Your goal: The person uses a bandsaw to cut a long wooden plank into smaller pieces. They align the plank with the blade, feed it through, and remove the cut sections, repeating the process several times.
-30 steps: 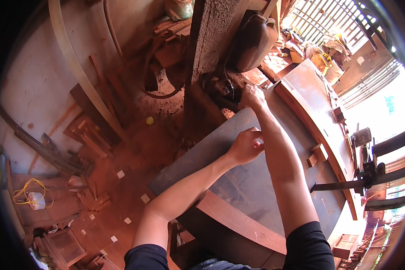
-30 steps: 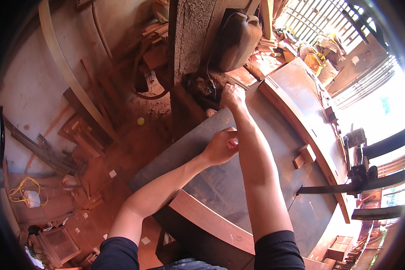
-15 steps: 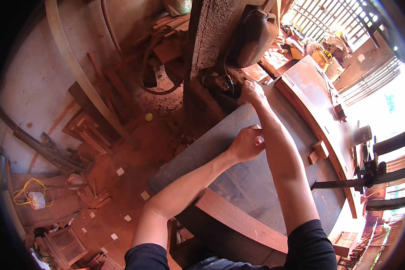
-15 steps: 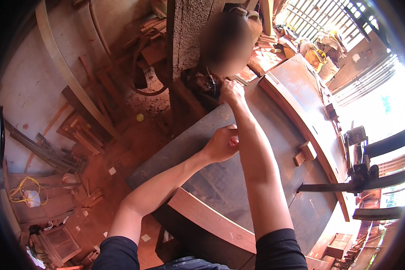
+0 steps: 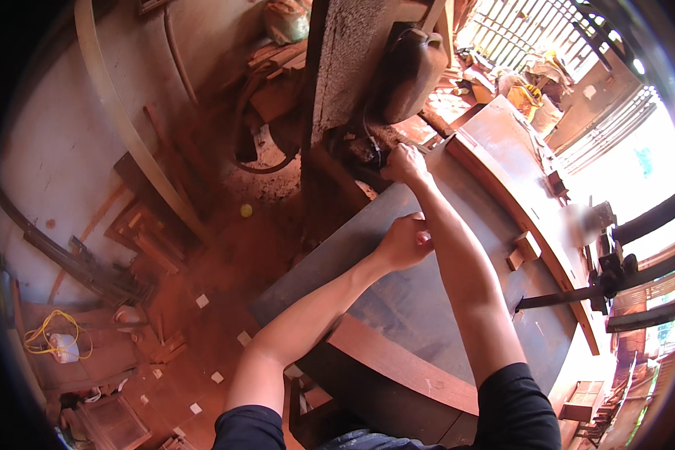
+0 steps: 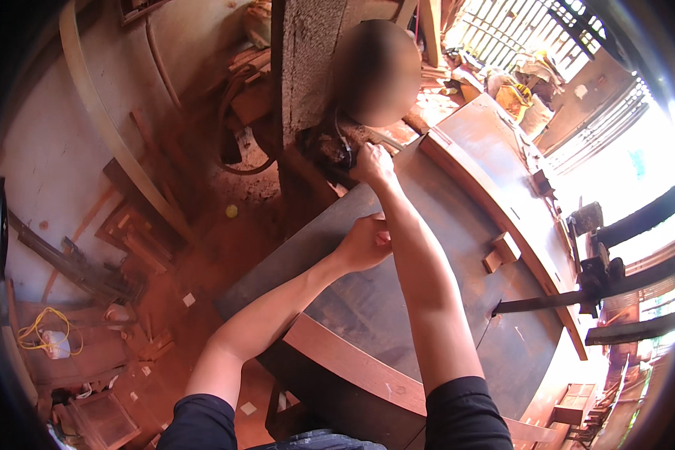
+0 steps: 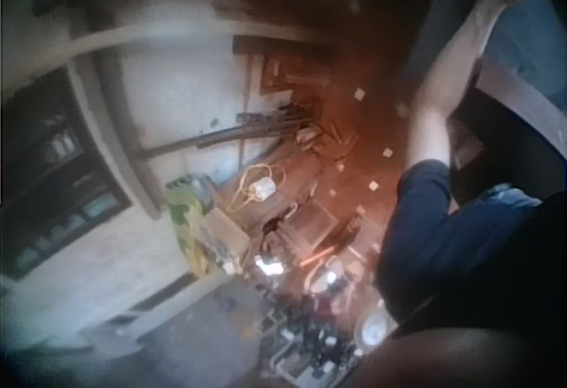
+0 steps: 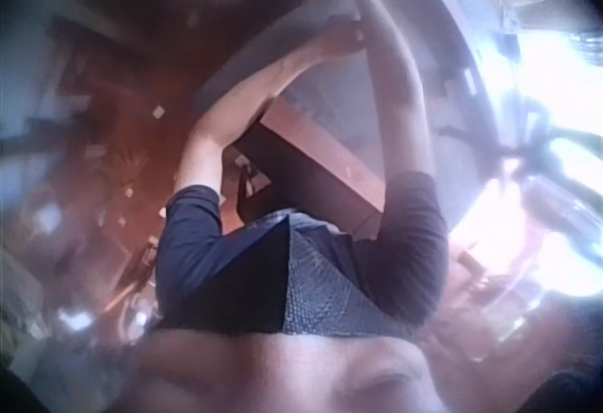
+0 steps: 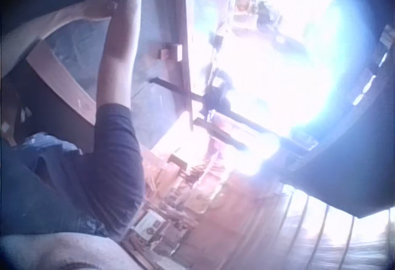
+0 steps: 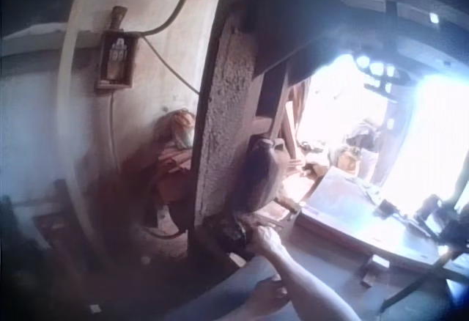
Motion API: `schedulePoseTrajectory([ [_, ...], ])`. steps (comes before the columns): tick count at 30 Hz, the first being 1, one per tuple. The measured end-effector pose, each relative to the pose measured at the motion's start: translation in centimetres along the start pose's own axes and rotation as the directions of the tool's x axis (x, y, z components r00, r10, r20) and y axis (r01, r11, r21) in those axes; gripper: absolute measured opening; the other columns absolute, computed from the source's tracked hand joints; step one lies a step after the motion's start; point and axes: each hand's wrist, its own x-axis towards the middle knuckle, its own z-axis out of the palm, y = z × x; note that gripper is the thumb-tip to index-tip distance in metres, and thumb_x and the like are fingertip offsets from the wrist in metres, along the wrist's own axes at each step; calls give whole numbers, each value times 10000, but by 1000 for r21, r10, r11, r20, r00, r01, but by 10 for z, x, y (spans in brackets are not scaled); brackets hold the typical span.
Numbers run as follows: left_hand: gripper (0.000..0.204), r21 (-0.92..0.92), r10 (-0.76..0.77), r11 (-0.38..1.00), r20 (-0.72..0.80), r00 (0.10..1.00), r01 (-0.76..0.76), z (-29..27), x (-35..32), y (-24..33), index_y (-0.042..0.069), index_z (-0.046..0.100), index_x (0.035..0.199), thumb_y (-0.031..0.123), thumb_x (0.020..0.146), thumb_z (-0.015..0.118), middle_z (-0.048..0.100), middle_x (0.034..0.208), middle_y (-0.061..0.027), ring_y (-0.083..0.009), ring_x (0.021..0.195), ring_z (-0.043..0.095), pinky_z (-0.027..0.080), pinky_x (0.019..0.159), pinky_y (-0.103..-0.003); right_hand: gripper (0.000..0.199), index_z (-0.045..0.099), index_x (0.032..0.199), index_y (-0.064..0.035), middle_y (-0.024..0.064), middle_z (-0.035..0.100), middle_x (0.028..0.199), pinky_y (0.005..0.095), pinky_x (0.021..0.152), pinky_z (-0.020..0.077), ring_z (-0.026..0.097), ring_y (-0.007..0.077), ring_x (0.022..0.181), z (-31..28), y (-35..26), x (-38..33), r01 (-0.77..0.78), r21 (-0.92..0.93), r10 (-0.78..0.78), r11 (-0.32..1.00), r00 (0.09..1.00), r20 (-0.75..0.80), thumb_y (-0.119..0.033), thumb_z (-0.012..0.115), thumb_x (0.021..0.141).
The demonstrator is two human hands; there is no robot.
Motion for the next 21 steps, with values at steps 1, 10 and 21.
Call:
schedulePoseTrajectory([
  [1,161,11,6,1000,-2,1000,-6,3,0,-4,37,765,1030,97,881,750,732,1002,-128,-220,788,724,580,740,-346,339,765,908,-40,197,767,915,440,858,599,760,325,903,-3,8,-4,-23,132,34,991,996,-80,-303,824,703],
  [10,185,73,12,997,-62,998,-8,-13,-4,6,44,786,1030,175,902,754,743,993,-85,-179,747,723,580,725,-320,274,757,981,-18,61,734,868,345,859,538,687,190,854,-167,-4,-75,404,546,-44,734,830,-556,-155,808,749],
  [21,273,5,-53,999,-8,999,53,-12,-4,-12,29,786,1093,229,908,764,782,1021,-114,-197,798,757,611,750,-345,356,771,1169,11,97,777,1059,281,760,543,698,135,870,-416,-32,-51,650,668,381,362,551,-742,-213,819,897],
])
